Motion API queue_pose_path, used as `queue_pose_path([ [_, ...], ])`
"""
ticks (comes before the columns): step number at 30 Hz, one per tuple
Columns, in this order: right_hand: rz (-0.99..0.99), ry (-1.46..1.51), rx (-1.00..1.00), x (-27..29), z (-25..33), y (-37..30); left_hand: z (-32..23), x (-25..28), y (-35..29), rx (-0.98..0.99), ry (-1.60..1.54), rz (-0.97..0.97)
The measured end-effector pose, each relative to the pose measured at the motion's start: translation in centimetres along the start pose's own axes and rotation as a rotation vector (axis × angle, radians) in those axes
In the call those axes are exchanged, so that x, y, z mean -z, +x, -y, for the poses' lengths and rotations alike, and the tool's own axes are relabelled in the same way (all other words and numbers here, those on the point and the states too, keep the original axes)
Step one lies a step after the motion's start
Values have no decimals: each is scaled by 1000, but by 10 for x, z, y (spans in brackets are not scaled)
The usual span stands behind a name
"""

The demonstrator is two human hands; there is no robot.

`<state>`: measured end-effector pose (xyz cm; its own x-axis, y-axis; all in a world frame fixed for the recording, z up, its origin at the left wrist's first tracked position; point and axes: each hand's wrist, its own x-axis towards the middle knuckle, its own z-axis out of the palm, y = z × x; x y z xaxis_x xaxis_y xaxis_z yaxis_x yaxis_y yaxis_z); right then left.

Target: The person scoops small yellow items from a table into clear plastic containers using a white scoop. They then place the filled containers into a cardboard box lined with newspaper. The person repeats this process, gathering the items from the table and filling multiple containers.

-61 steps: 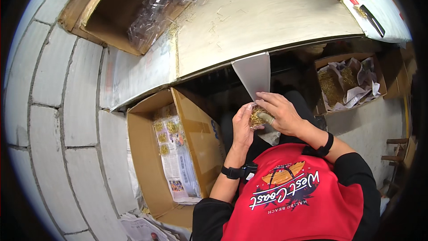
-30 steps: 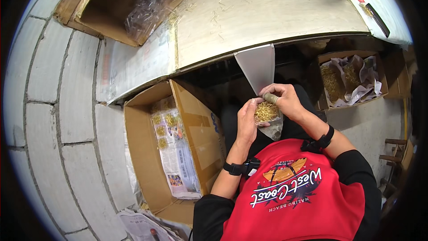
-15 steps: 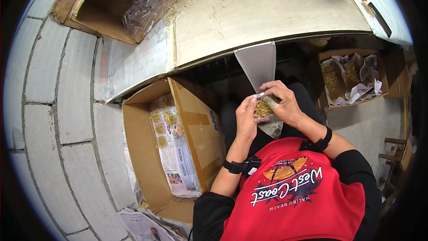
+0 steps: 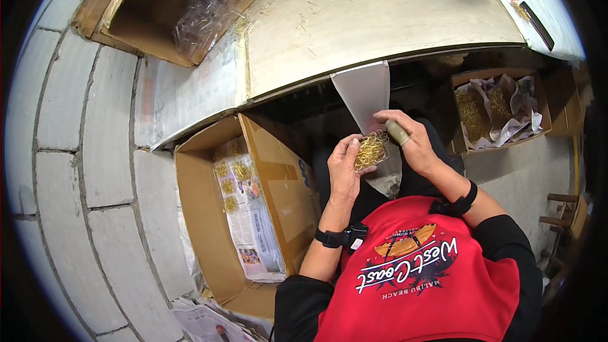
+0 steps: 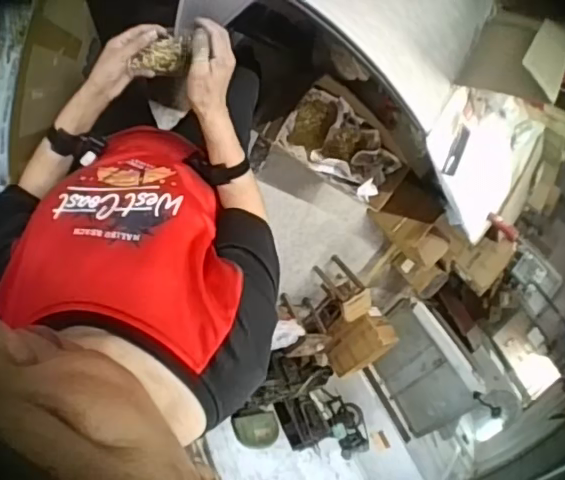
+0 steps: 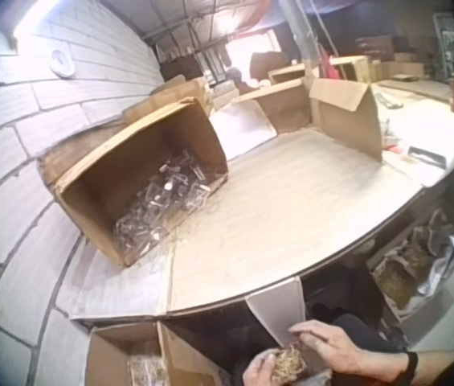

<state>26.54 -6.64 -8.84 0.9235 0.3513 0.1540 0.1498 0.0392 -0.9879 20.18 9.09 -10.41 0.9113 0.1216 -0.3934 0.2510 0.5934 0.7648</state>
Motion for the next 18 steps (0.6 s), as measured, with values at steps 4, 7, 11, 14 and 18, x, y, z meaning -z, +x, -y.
queue_pose_path([
  [4,116,346,-365,-9,-30,2,3,-6,1,5,9,-2],
  [7,89,-51,-165,-17,-21,-2,3,-3,2,10,51,-1],
  [11,117,208,-428,-13,-18,6,1,-1,-1,41,70,53],
  [14,113,428,-527,-4,-12,1,-6,-3,-3,70,-133,148],
  [18,151,297,-381,-5,-23,-2,-5,-5,-5,9,-144,232],
])
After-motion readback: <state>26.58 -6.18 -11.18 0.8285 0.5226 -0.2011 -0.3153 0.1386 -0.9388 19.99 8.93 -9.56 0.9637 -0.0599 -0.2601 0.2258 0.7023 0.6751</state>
